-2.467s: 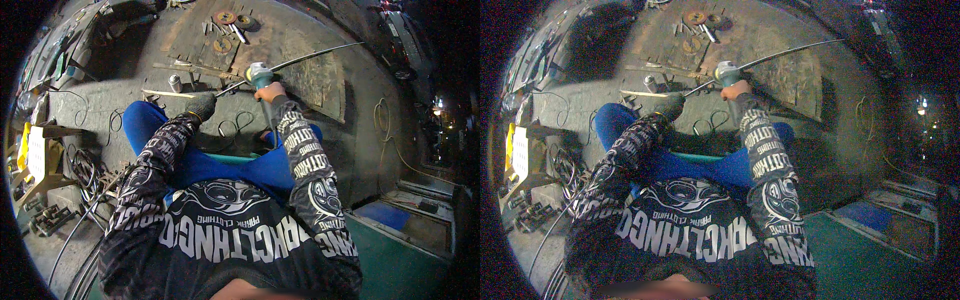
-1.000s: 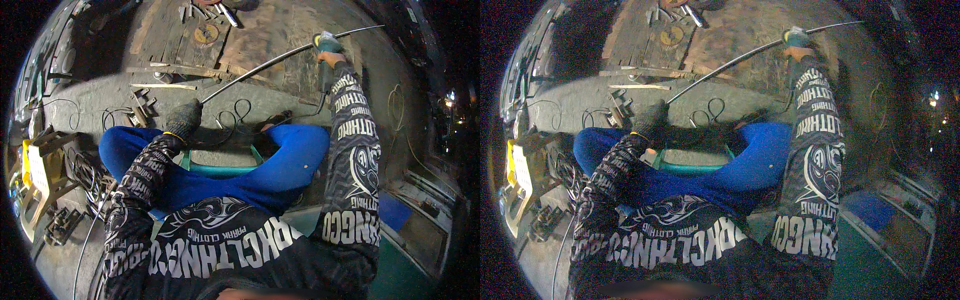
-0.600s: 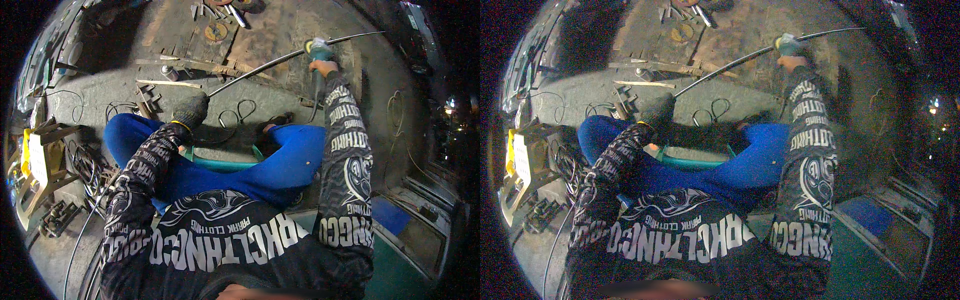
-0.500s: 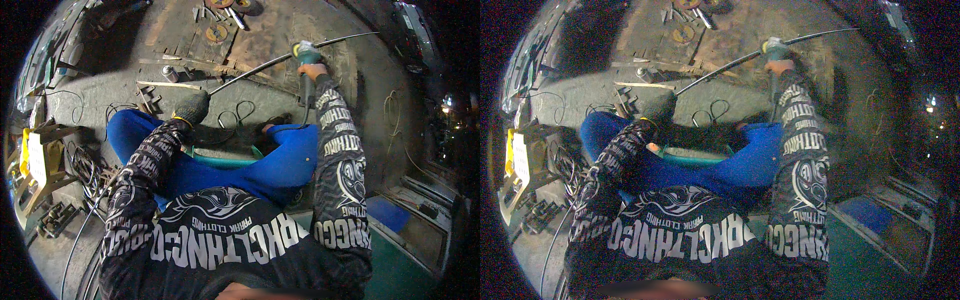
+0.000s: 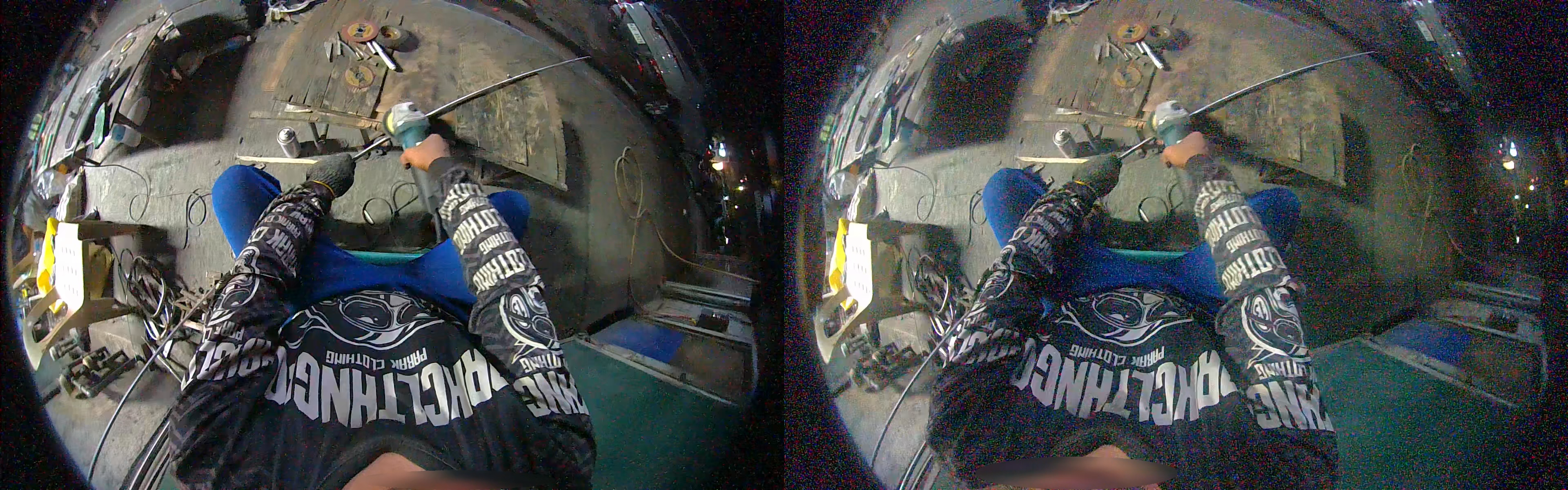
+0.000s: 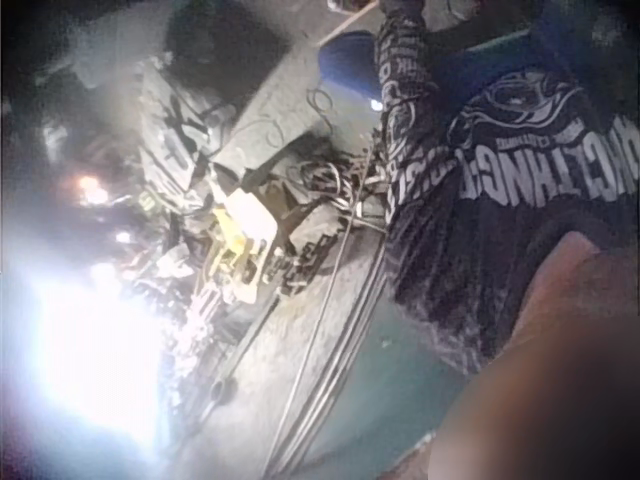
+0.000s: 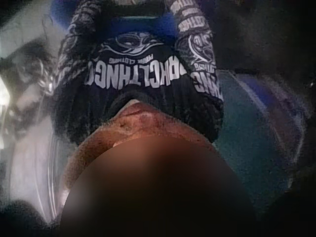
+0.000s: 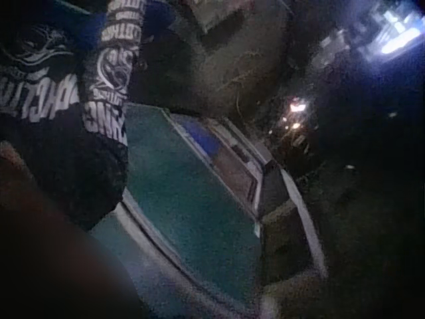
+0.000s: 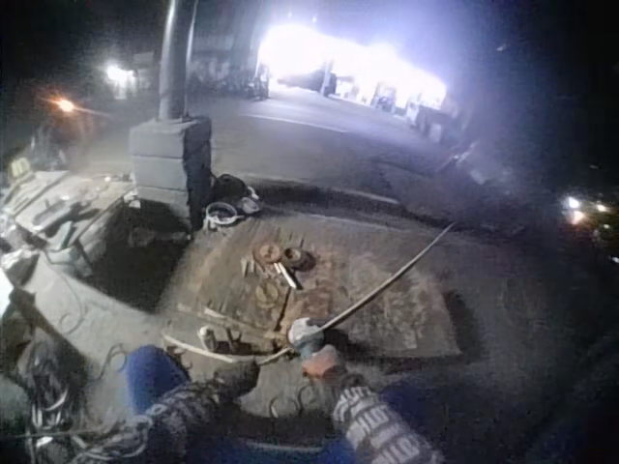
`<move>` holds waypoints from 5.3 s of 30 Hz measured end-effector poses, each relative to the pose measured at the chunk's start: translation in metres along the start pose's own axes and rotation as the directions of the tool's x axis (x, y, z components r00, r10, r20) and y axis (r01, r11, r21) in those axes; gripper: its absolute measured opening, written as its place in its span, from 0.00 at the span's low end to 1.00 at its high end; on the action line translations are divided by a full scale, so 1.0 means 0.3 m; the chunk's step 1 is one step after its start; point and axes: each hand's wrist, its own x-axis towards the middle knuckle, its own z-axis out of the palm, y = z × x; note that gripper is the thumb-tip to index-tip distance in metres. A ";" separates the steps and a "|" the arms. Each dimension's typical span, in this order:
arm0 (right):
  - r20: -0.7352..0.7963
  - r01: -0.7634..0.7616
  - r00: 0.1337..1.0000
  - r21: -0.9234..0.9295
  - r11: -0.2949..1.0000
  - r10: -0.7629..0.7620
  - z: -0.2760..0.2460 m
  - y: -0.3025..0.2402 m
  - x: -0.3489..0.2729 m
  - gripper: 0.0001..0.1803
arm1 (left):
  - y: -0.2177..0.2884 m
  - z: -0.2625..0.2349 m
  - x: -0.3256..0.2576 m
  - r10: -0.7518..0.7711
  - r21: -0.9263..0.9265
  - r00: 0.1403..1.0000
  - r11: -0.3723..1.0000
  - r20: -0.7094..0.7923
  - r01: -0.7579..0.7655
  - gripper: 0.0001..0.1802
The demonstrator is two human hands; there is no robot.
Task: The person sits cross-legged on the floor and uses an angle grinder to smooth a long metal rod. They hold the rod with their left hand and move the grinder along its length, producing sparks. The person briefly pauses to look around before resuming the grinding.
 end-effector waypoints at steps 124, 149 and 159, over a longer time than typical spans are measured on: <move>0.197 0.167 0.980 -0.729 0.664 -0.030 -0.661 0.347 0.903 0.14 | -0.015 0.014 0.152 0.021 -0.074 0.982 0.997 0.187 -0.007 0.15; 0.012 0.060 0.998 -0.305 0.950 -0.060 -0.452 0.357 0.622 0.32 | -0.003 -0.017 0.064 0.134 -0.111 0.987 0.986 0.091 -0.123 0.14; -0.045 -0.044 0.998 -0.202 0.978 0.036 -0.202 0.270 0.375 0.27 | -0.025 0.053 0.043 0.020 -0.092 0.985 0.996 0.170 -0.004 0.15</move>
